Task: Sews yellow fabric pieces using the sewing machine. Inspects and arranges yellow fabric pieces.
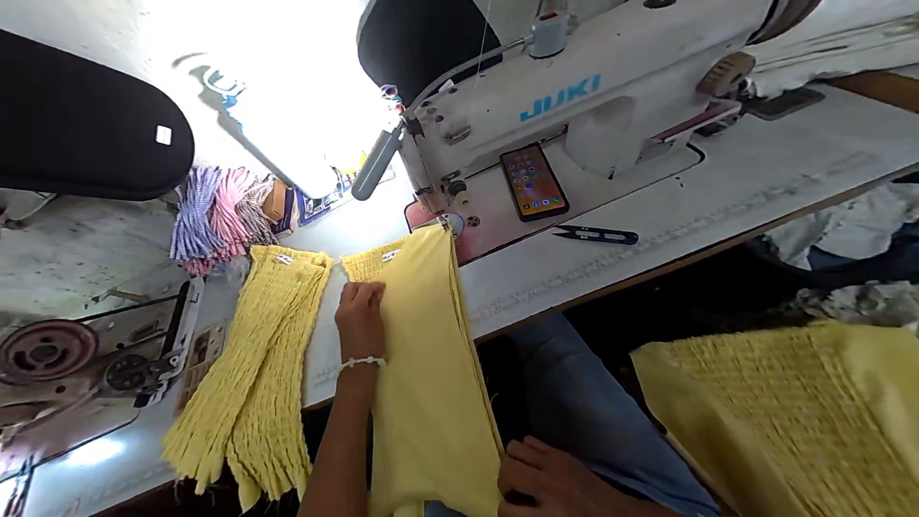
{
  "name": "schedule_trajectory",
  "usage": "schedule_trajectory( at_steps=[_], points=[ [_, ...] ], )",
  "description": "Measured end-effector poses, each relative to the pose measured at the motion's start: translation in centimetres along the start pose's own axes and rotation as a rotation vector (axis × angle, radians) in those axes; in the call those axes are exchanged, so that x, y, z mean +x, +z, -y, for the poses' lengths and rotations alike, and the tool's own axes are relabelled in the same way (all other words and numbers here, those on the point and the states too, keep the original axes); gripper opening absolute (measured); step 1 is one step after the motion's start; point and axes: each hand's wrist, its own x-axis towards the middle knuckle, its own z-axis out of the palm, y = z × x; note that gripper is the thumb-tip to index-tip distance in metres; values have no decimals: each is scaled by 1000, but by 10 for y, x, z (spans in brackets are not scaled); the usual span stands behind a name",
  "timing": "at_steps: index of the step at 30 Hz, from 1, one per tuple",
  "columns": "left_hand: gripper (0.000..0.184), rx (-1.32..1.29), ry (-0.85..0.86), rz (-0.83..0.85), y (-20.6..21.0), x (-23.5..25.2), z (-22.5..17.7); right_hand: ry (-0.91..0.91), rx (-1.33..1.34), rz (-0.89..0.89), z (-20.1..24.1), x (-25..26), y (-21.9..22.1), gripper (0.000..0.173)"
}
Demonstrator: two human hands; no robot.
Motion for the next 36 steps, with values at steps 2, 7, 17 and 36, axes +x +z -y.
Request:
schedule_trajectory(
  at_steps=[2, 7, 17, 36],
  points=[
    [14, 25, -4, 57, -3, 4, 1, 2, 23, 5, 0, -1, -3, 16],
    [19, 287, 43, 250, -4, 22, -49, 12, 97, 29, -5, -1, 0, 15],
    [30, 5, -224, 458, 50, 53, -104, 58, 138, 38, -4, -2, -4, 13],
    [29, 105, -357, 478, 47, 60, -118, 24, 159, 28, -6, -1, 1, 12]
  ],
)
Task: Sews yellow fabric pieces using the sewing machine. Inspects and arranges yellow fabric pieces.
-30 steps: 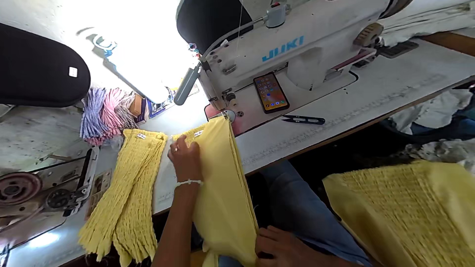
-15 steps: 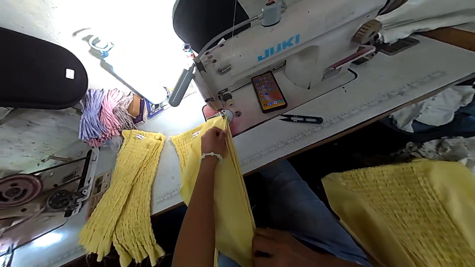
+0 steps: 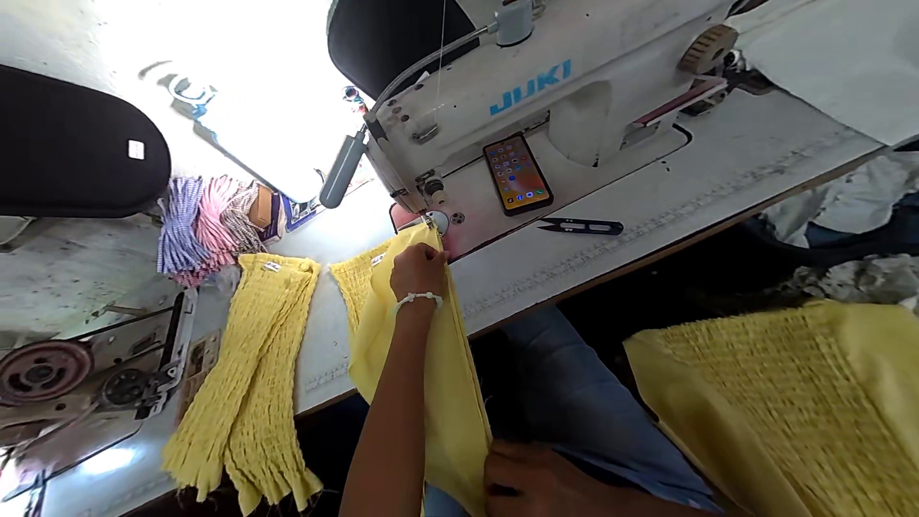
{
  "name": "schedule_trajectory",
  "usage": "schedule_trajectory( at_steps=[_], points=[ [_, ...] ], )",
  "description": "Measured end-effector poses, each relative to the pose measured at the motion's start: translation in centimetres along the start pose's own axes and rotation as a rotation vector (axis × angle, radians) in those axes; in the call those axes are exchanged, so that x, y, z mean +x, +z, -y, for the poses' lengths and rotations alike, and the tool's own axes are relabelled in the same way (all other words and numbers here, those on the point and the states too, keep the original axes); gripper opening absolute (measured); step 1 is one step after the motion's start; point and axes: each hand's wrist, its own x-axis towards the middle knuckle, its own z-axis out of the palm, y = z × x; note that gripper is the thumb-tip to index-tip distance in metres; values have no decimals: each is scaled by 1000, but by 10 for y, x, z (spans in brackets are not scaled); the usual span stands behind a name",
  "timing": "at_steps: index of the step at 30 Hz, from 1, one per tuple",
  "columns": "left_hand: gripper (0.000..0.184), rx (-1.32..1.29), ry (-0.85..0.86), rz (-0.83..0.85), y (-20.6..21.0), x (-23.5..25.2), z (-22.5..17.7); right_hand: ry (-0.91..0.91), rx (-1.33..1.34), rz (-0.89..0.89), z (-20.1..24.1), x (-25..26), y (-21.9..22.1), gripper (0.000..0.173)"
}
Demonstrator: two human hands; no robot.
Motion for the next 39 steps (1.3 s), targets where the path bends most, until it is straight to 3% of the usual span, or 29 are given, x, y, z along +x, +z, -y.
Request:
schedule_trajectory(
  at_steps=[4, 8, 12, 16, 28, 31, 34, 39],
  points=[
    [27, -70, 183, -11, 2, -15, 6, 18, -20, -24, 1, -7, -6, 12],
    [30, -154, 477, -182, 18, -48, 44, 123, -2, -67, -2, -33, -22, 13],
    [36, -118, 606, -257, 47, -65, 68, 169, 44, -104, -8, -48, -26, 15],
    [43, -91, 619, -165, 41, -53, 76, 147, 19, -168, -17, -45, -19, 16],
    [40, -2, 757, -149, 26, 16, 80, 82, -283, -322, -56, -11, -8, 15],
    [30, 115, 671, -233, 23, -2, 61, 85, -298, -345, -66, -6, -7, 14],
    [24, 51, 505, -280, 29, -52, 42, 83, -296, -362, -67, -6, -7, 15],
    [25, -193, 602, -367, 52, -76, 72, 48, -345, -339, -61, -7, -12, 14]
  ],
)
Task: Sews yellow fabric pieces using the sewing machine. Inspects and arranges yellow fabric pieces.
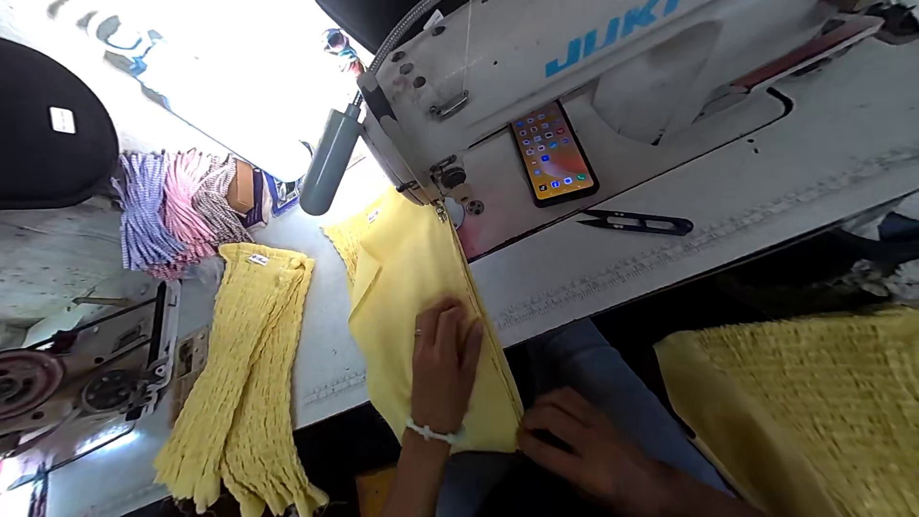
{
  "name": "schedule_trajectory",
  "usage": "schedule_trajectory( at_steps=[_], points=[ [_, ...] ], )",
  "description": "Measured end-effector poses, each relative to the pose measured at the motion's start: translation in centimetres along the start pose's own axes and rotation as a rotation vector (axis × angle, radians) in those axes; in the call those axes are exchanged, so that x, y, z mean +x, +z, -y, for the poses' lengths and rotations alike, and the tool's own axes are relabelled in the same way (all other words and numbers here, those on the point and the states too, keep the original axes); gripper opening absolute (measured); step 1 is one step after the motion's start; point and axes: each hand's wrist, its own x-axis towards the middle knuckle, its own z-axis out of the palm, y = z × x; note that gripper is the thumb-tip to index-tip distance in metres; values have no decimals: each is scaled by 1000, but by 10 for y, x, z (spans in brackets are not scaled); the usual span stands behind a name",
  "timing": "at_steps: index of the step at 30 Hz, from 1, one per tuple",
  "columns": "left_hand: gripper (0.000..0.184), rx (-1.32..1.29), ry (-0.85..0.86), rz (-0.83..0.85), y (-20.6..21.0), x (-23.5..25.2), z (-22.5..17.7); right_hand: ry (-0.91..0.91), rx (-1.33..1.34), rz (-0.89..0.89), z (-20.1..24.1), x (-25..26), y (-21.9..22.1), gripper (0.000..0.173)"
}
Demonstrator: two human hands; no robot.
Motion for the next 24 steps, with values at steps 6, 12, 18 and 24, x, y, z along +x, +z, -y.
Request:
schedule_trajectory(
  at_steps=[6, 12, 18, 24],
  points=[
    [23, -10, -137, 77, -8, 17, -10, -40, -62, -9, 2, 3, 7, 12],
    [19, 129, -164, 29, -2, 22, -17, -148, -164, 8, 7, 6, -3, 14],
    [12, 371, -70, 74, -2, 29, -18, -233, -205, 37, 11, 10, -12, 16],
    [15, 312, -138, 186, -5, 40, -23, -162, -202, 17, 10, 9, -4, 15]
  ],
)
